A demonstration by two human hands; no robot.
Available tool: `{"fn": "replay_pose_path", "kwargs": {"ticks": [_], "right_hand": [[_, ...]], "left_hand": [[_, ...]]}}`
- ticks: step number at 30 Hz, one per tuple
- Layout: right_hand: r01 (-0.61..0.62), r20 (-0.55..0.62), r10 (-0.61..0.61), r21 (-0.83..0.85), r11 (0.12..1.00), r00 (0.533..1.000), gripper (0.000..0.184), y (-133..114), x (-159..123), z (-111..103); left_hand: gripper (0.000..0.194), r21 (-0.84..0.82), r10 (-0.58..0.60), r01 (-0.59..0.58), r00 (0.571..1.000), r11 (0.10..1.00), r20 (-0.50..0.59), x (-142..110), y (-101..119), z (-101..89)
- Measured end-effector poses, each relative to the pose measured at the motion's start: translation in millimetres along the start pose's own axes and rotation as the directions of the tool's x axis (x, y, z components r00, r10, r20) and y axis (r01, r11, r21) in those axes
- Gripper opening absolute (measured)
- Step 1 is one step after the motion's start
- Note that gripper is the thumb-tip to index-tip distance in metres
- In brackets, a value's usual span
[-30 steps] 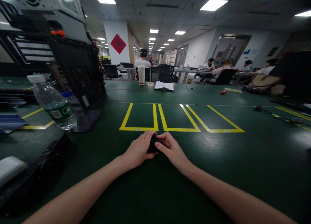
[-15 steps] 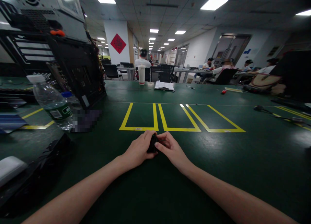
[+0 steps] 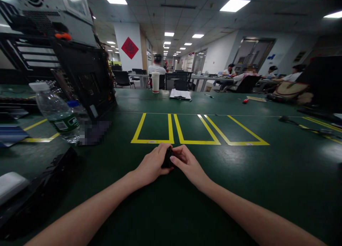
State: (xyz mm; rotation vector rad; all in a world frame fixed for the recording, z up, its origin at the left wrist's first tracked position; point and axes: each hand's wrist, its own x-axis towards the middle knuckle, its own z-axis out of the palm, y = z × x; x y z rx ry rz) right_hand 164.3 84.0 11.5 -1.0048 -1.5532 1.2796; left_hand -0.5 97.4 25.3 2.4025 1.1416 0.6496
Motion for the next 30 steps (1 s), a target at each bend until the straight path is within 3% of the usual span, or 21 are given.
{"fn": "replay_pose_path", "kwargs": {"ticks": [4,11,17,25,30], "right_hand": [[-0.058,0.012,0.058,-0.007,0.998,0.998,0.022,0.9,-0.1,-1.0],[0.042,0.026,-0.042,-0.003,0.999,0.999,0.013,-2.8,-3.5,-0.8],[-0.019,0.004,0.019,-0.018,1.0,1.0,0.022,1.9,0.1,-1.5],[0.04,0.027,-0.039,-0.027,0.999,0.999,0.018,-0.1,-2.2,-0.9],[-0.019,0.003,0.019,0.012,1.0,1.0,0.018,1.4,0.7,-1.3]], "left_hand": [[0.055,-0.004,-0.005,0.005,1.0,1.0,0.007,-0.2,-0.6,-0.3],[0.053,-0.017,-0.005,0.006,1.0,1.0,0.02,-0.1,0.5,-1.4],[0.053,-0.009,-0.006,0.006,1.0,1.0,0.019,0.2,0.5,-1.5],[0.055,0.003,0.005,-0.005,1.0,1.0,-0.001,-0.3,-1.6,0.7],[0.055,0.008,0.001,-0.001,1.0,1.0,0.0,-0.2,-1.5,0.8]]}}
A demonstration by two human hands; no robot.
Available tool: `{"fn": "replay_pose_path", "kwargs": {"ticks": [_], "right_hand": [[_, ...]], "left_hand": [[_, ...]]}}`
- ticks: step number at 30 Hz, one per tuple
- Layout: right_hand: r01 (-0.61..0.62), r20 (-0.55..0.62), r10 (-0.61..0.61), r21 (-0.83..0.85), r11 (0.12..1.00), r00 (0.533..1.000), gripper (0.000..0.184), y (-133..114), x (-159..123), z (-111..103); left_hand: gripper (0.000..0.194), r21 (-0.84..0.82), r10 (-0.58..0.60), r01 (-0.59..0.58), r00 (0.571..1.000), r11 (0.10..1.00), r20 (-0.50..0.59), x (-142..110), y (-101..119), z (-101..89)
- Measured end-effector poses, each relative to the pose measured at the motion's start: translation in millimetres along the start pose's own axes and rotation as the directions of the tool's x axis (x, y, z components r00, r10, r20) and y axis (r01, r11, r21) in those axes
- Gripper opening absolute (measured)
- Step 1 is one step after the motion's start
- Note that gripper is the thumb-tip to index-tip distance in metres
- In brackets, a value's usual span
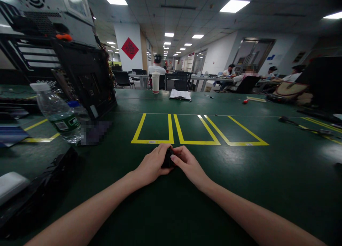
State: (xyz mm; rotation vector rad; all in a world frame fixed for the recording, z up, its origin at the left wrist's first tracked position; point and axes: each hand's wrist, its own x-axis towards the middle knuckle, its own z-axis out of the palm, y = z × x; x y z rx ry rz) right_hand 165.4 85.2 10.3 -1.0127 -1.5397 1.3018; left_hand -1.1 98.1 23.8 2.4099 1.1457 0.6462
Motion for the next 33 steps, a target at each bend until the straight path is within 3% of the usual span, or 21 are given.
{"fn": "replay_pose_path", "kwargs": {"ticks": [4,10,18,25,33], "right_hand": [[-0.033,0.012,0.034,-0.024,0.999,0.999,0.021,-0.3,-1.1,0.1],[0.062,0.029,-0.061,-0.016,0.998,0.998,0.019,-4.8,-4.7,1.5],[-0.035,-0.018,0.035,-0.023,0.999,0.999,0.024,0.8,-0.3,0.2],[0.059,0.027,-0.06,0.044,0.997,0.998,0.017,-3.1,-3.7,0.7],[-0.028,0.002,0.028,-0.031,0.999,1.0,0.021,1.2,0.4,-0.3]], "left_hand": [[0.054,-0.013,-0.012,0.012,1.0,1.0,0.011,-0.3,1.8,-1.6],[0.055,-0.008,-0.009,0.009,1.0,1.0,0.007,-0.1,3.3,-2.6],[0.054,-0.035,-0.02,0.021,1.0,0.999,0.02,0.0,3.2,-1.9],[0.053,-0.024,-0.025,0.025,1.0,0.999,0.015,0.1,5.4,-2.4],[0.052,-0.031,-0.031,0.032,0.999,0.999,0.019,-0.1,4.0,-2.3]]}}
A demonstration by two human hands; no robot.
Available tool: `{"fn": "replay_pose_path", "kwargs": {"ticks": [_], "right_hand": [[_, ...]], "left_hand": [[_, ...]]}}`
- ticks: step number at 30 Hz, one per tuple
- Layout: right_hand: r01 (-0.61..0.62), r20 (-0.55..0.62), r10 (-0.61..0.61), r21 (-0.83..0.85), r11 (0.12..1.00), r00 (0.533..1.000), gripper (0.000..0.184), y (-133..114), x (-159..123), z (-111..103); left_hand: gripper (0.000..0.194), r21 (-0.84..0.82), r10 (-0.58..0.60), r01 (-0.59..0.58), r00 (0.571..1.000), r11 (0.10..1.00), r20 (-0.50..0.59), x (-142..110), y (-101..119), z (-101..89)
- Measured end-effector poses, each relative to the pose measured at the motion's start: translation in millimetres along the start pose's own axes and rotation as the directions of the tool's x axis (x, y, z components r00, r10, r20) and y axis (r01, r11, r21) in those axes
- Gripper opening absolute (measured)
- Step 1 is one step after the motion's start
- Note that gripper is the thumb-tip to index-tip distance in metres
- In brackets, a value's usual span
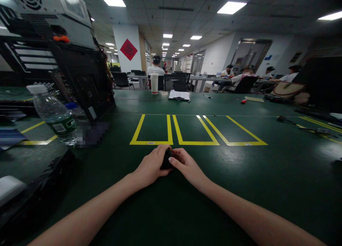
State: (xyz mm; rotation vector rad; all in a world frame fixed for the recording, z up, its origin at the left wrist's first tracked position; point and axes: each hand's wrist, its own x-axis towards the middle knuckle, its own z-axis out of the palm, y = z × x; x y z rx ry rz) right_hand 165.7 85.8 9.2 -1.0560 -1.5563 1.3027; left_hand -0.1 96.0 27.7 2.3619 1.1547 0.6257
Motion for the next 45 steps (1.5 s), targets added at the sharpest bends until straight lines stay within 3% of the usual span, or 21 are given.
{"fn": "replay_pose_path", "kwargs": {"ticks": [7,15,22,29,36,45], "right_hand": [[0.07,0.039,-0.07,-0.001,0.998,0.997,0.019,-4.2,-3.8,-0.5],[-0.007,0.012,0.008,-0.012,1.0,1.0,0.023,-2.2,-1.2,-0.4],[0.093,0.03,-0.094,0.029,0.995,0.995,0.018,-3.5,-2.9,0.9],[0.001,0.0,-0.001,0.027,1.0,1.0,0.02,-1.0,-0.2,-0.7],[0.096,0.021,-0.096,0.003,0.995,0.995,0.017,-5.5,-5.8,1.1],[0.023,0.017,-0.023,-0.005,1.0,1.0,0.022,-2.9,-2.2,-0.1]], "left_hand": [[0.052,-0.002,-0.005,0.005,1.0,1.0,0.001,0.1,1.2,0.1],[0.053,0.011,-0.004,0.004,1.0,1.0,-0.012,-0.6,-0.5,1.5],[0.052,0.018,-0.019,0.019,1.0,1.0,-0.007,1.1,1.0,1.1],[0.053,0.009,-0.001,0.001,1.0,1.0,-0.018,-0.3,-0.7,2.1],[0.05,0.004,-0.006,0.006,1.0,1.0,0.002,-0.1,1.7,-0.6],[0.053,0.013,0.006,-0.006,1.0,1.0,-0.01,-0.4,-1.9,1.7]]}}
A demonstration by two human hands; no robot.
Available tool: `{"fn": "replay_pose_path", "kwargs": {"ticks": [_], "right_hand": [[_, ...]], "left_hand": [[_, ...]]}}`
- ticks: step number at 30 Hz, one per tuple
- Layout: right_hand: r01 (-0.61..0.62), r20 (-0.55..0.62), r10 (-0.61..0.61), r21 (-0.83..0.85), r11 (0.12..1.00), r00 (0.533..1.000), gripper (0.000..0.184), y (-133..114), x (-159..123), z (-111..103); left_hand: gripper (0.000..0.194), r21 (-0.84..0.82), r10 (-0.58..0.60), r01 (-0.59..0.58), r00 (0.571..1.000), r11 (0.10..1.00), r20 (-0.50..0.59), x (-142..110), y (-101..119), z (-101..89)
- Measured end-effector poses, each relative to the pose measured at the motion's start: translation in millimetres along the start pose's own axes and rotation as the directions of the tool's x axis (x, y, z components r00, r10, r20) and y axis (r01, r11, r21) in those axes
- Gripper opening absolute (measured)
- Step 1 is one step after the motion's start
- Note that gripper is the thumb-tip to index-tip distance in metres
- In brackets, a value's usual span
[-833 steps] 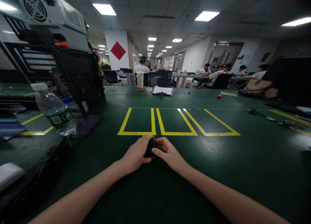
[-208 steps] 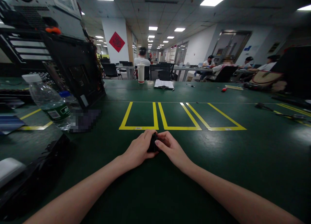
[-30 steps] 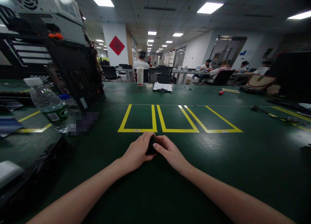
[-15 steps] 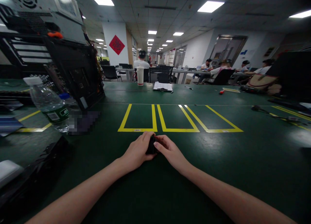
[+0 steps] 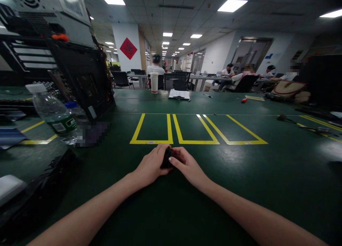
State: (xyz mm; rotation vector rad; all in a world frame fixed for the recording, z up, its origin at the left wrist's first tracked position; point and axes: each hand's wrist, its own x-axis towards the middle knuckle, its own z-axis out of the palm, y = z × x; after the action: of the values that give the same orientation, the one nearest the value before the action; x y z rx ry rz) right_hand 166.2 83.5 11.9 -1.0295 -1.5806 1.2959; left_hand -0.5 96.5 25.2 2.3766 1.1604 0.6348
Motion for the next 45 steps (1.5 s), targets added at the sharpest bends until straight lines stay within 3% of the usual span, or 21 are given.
{"fn": "replay_pose_path", "kwargs": {"ticks": [7,14,18,22,30,39,45], "right_hand": [[0.097,-0.007,-0.097,0.021,0.995,0.995,0.015,0.4,-2.4,2.5],[0.007,-0.014,-0.008,-0.005,1.0,1.0,0.024,4.1,0.3,0.3],[0.04,0.028,-0.041,0.031,0.999,0.999,0.02,0.4,-2.3,0.5],[0.064,-0.008,-0.063,0.066,0.996,0.998,0.013,-0.6,-2.0,1.5],[-0.017,-0.026,0.017,0.001,1.0,1.0,0.023,3.2,0.4,0.9],[0.072,-0.034,-0.07,0.082,0.994,0.997,0.012,1.5,-0.3,1.2],[-0.006,-0.053,0.007,0.027,1.0,0.999,0.021,3.3,2.4,-0.3]], "left_hand": [[0.053,0.02,0.012,-0.012,1.0,1.0,-0.016,1.5,-0.5,2.3],[0.053,0.001,0.004,-0.004,1.0,1.0,-0.004,0.2,-0.4,0.4],[0.054,0.005,0.007,-0.007,1.0,1.0,-0.008,0.2,0.5,0.0],[0.054,0.012,0.007,-0.007,1.0,1.0,-0.014,1.1,-0.3,1.1],[0.055,0.012,0.004,-0.004,1.0,1.0,-0.012,0.3,-3.1,2.0],[0.054,0.031,0.008,-0.007,1.0,0.999,-0.016,1.5,-0.6,1.5],[0.054,0.039,-0.003,0.004,1.0,0.999,-0.012,0.5,0.4,1.1]]}}
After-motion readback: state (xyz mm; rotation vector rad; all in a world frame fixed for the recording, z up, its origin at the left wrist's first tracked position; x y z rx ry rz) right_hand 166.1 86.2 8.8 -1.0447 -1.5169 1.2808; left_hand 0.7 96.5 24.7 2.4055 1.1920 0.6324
